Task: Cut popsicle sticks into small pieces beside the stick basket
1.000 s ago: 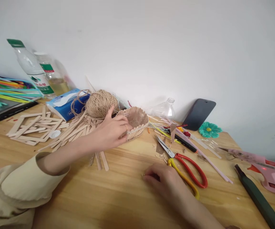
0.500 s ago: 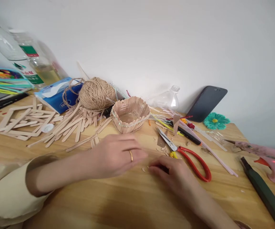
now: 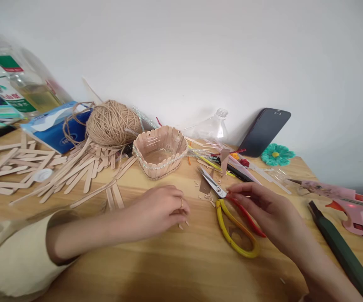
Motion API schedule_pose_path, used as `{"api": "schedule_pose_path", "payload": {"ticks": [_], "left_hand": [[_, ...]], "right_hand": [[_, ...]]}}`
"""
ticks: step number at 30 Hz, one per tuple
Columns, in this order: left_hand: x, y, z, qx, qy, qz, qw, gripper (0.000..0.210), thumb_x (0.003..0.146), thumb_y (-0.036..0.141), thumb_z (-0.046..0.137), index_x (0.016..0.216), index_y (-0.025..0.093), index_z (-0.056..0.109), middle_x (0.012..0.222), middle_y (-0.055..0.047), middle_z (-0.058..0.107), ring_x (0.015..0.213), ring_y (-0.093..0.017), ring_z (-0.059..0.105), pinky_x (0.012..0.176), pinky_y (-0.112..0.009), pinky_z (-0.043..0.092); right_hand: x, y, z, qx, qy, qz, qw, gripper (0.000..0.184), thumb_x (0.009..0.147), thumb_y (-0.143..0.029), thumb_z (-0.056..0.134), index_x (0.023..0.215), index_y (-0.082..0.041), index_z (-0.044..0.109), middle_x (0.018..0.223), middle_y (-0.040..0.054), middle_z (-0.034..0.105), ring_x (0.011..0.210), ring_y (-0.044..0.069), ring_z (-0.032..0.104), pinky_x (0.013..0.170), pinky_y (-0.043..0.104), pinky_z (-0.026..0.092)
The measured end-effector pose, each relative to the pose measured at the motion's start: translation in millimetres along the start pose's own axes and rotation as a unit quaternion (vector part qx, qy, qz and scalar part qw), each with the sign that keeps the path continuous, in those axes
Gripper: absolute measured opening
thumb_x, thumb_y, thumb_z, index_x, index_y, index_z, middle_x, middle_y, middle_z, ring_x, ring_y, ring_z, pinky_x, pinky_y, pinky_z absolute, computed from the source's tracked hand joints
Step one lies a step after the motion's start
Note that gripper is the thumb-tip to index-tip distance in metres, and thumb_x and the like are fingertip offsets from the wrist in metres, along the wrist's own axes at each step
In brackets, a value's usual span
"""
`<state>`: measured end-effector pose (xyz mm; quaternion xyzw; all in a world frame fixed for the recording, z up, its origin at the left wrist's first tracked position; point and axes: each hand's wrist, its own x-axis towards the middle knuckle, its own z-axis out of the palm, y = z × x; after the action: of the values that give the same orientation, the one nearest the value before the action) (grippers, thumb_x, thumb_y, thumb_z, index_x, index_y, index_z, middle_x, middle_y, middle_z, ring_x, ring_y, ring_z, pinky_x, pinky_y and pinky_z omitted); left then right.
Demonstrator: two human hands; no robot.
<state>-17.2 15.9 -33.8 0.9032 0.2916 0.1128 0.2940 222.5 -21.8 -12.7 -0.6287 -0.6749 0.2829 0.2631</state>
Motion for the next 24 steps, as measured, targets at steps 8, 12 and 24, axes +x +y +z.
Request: {"api": "schedule_pose_path", "payload": {"ticks": [8, 12, 24], "left_hand": [[7, 4, -1.3, 0.018, -0.061, -0.015, 0.998, 0.006, 0.074, 0.014, 0.066, 0.073, 0.019, 0.068, 0.074, 0.001, 0.067, 0.080, -0.015, 0.058, 0.073, -0.024, 0.042], [4, 1, -12.1, -0.023, -0.080, -0.013, 0.996, 0.009, 0.078, 0.016, 0.063, 0.073, 0.020, 0.069, 0.074, 0.002, 0.068, 0.080, -0.014, 0.059, 0.073, -0.023, 0.042], [38, 5, -7.4, -0.054, 0.017, -0.033, 0.998, 0.015, 0.079, 0.009, 0.056, 0.084, 0.016, 0.068, 0.084, -0.003, 0.071, 0.078, -0.015, 0.063, 0.074, -0.026, 0.046]], "right_hand": [[-24, 14, 0, -0.356, -0.005, -0.042, 0.933, 0.034, 0.074, -0.052, 0.057, 0.088, -0.021, 0.055, 0.085, 0.0087, 0.064, 0.077, 0.030, 0.063, 0.054, 0.036, 0.047], [-28, 24, 7, -0.365, -0.039, -0.042, 0.929, 0.036, 0.070, -0.039, 0.060, 0.099, -0.018, 0.055, 0.091, 0.0118, 0.063, 0.082, 0.032, 0.063, 0.059, 0.039, 0.050], [-14, 23, -9, -0.110, -0.042, 0.080, 0.990, 0.035, 0.064, -0.024, 0.053, 0.098, -0.016, 0.055, 0.087, 0.0095, 0.063, 0.075, 0.025, 0.061, 0.068, 0.037, 0.050]]}}
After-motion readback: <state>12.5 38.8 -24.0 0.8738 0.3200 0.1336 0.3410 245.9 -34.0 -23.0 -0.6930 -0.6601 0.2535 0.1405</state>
